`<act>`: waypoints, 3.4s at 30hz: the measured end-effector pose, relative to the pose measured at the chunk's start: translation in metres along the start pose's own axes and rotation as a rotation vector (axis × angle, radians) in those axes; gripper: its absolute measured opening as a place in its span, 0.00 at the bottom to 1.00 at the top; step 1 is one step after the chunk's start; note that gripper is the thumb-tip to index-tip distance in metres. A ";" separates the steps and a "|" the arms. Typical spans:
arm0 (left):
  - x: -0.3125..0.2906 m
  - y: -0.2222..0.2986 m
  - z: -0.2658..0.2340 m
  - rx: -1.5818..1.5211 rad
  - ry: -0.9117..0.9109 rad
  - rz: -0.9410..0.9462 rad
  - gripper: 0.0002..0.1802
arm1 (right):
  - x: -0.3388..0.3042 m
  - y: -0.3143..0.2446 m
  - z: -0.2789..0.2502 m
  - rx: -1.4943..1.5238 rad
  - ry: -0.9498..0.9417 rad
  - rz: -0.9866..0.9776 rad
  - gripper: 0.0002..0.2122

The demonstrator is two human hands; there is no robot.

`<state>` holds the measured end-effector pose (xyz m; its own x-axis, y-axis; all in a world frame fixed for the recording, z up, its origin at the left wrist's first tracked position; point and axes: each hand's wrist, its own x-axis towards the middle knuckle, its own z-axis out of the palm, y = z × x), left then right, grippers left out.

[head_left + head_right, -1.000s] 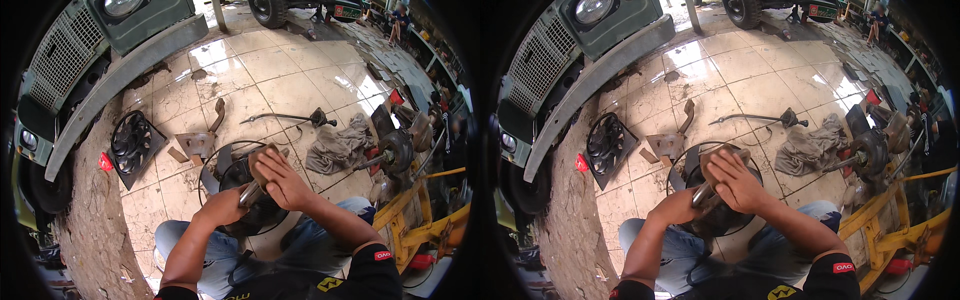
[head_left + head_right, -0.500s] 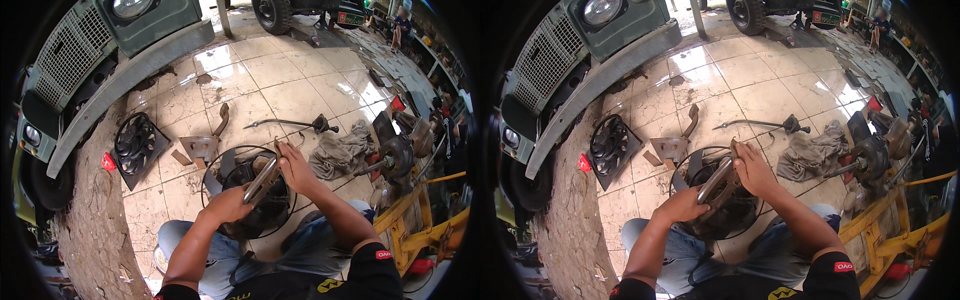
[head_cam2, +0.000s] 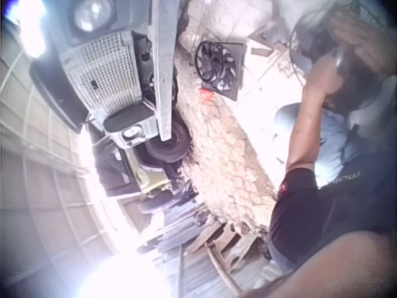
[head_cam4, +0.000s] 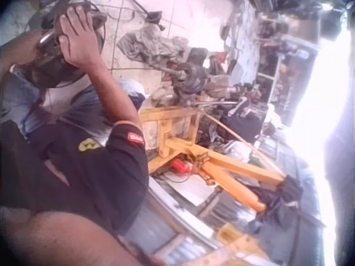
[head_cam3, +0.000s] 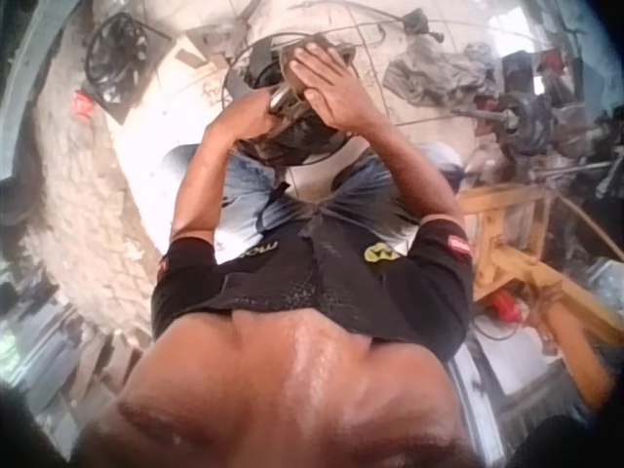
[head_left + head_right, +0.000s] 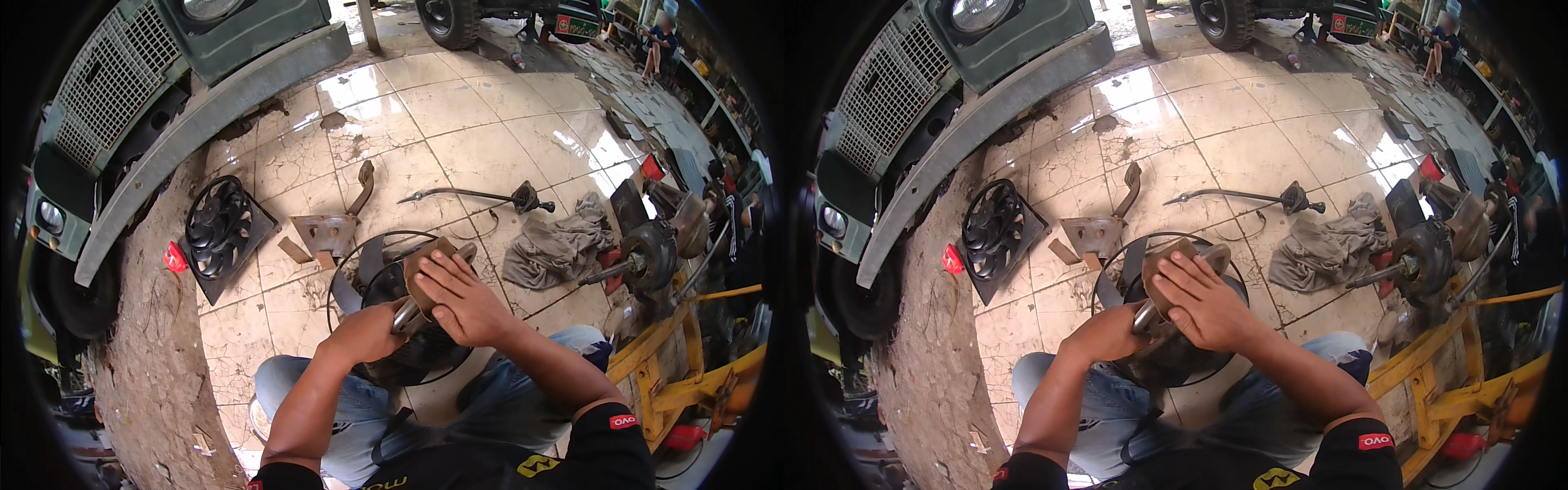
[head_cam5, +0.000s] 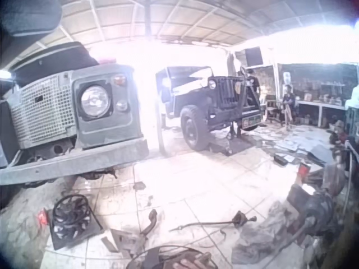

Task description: The person sits on the floor and uses a sanding block to polish a cylindrical metal part. They hold the part with one hand and rub the sanding block along its surface repeatedly.

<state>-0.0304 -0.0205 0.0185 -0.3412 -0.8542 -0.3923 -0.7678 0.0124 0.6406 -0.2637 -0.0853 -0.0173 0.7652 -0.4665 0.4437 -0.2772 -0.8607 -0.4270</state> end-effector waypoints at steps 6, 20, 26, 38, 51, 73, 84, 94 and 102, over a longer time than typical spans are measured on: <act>0.003 0.007 -0.006 -0.017 0.026 -0.027 0.31 | -0.006 0.036 0.009 0.123 0.129 0.441 0.26; 0.002 -0.005 -0.001 0.039 0.007 -0.054 0.34 | -0.002 -0.009 0.005 0.019 -0.005 -0.001 0.26; 0.001 0.010 -0.005 0.005 0.025 -0.055 0.30 | -0.003 0.028 0.012 0.085 0.150 0.333 0.25; -0.001 0.008 -0.006 0.020 0.001 -0.061 0.32 | -0.007 0.003 0.011 -0.018 0.079 0.125 0.27; 0.001 0.004 -0.004 0.005 0.010 -0.038 0.31 | -0.002 0.017 0.003 0.069 0.132 0.232 0.25; -0.002 0.001 0.002 0.060 0.014 -0.020 0.35 | -0.005 0.050 0.006 0.240 0.126 0.602 0.24; 0.000 0.002 0.002 0.058 0.019 -0.024 0.32 | -0.008 0.040 0.021 0.165 0.242 0.482 0.25; -0.001 0.001 0.003 0.067 0.014 -0.023 0.36 | -0.003 0.032 0.019 0.192 0.257 0.425 0.24; 0.000 0.003 0.004 0.101 0.027 0.012 0.39 | -0.002 0.054 0.004 0.185 0.167 0.522 0.23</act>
<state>-0.0348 -0.0187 0.0177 -0.3373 -0.8673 -0.3659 -0.8149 0.0745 0.5748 -0.2782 -0.1297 -0.0440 0.4480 -0.8585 0.2497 -0.4752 -0.4652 -0.7469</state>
